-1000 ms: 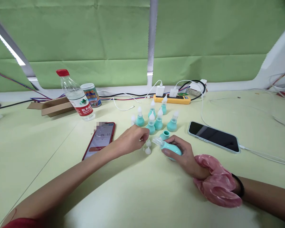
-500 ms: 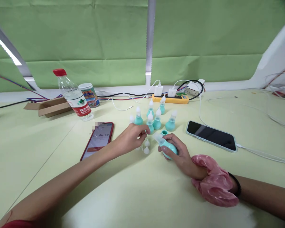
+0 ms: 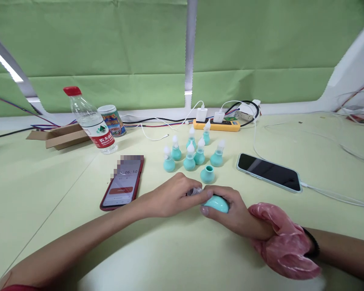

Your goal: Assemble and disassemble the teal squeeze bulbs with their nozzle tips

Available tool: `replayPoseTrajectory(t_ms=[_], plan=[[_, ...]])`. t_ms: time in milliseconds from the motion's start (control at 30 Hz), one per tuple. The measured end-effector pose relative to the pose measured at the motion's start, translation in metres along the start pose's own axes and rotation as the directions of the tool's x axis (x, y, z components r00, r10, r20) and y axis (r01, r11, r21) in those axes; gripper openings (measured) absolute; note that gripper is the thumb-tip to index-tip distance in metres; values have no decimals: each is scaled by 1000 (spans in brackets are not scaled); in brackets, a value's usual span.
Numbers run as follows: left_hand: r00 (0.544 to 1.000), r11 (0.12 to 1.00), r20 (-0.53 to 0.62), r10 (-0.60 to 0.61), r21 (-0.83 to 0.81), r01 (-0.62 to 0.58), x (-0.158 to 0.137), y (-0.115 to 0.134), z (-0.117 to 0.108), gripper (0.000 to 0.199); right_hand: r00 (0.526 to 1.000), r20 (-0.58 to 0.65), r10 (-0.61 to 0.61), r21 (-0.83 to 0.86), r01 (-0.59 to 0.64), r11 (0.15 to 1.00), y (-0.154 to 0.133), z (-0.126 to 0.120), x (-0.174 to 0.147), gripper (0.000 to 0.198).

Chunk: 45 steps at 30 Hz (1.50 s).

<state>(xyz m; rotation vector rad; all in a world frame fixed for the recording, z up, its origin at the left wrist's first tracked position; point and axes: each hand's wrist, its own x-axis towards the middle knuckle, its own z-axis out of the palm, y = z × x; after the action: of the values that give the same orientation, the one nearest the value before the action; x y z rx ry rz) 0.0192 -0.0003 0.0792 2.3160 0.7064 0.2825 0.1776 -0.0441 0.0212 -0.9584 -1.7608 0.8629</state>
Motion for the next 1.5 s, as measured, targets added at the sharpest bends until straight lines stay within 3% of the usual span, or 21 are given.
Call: replayPoseTrajectory(t_ms=[100, 200, 367, 467, 533, 600, 700, 800, 900, 1100, 1333, 1433, 1500], plan=[[996, 965, 84, -9, -260, 31, 0, -5, -1, 38, 997, 49, -53, -44, 55, 997, -6, -4, 1, 11], [986, 860, 167, 0, -503, 85, -1, -9, 1, 37, 992, 96, -87, -48, 92, 995, -10, -7, 2, 13], [974, 712, 226, 22, -687, 144, 2, -11, 5, 37, 979, 147, -139, -57, 149, 987, -9, -10, 2, 15], [973, 624, 226, 41, -767, 152, 5, -13, 3, 41, 928, 211, -308, -102, 334, 937, -9, -11, 1, 7], [990, 598, 144, 11, -794, 109, 5, -13, -1, 44, 876, 246, -415, -107, 450, 887, -11, -13, 2, 7], [998, 716, 1, -65, -697, 47, 2, -11, -4, 44, 869, 240, -432, -110, 466, 878, -13, -17, 3, 11], [979, 966, -168, -119, -249, 74, -10, -11, -5, 33, 910, 184, -372, -156, 401, 903, -15, -29, 5, 13], [970, 967, -213, -114, 200, 158, -26, -18, 3, 26, 938, 68, -340, -269, 345, 899, -8, -47, 6, 13], [960, 878, -261, -103, 430, 211, -40, -30, 15, 29, 962, -49, -267, -401, 226, 888, 8, -65, 6, 11], [923, 823, -384, -16, 519, 230, -52, -53, 40, 26, 992, -124, -6, -406, -45, 913, 40, -76, 11, 17], [839, 871, -527, 133, 466, 155, -53, -75, 53, 29, 971, -237, -15, -323, -64, 944, 61, -63, 11, 25], [813, 893, -559, 164, 434, 118, -51, -71, 47, 26, 962, -272, 12, -254, -84, 964, 66, -60, 9, 32], [757, 901, -611, 232, 428, 70, -47, -64, 35, 26, 959, -282, -11, -251, -62, 966, 68, -58, 9, 32]])
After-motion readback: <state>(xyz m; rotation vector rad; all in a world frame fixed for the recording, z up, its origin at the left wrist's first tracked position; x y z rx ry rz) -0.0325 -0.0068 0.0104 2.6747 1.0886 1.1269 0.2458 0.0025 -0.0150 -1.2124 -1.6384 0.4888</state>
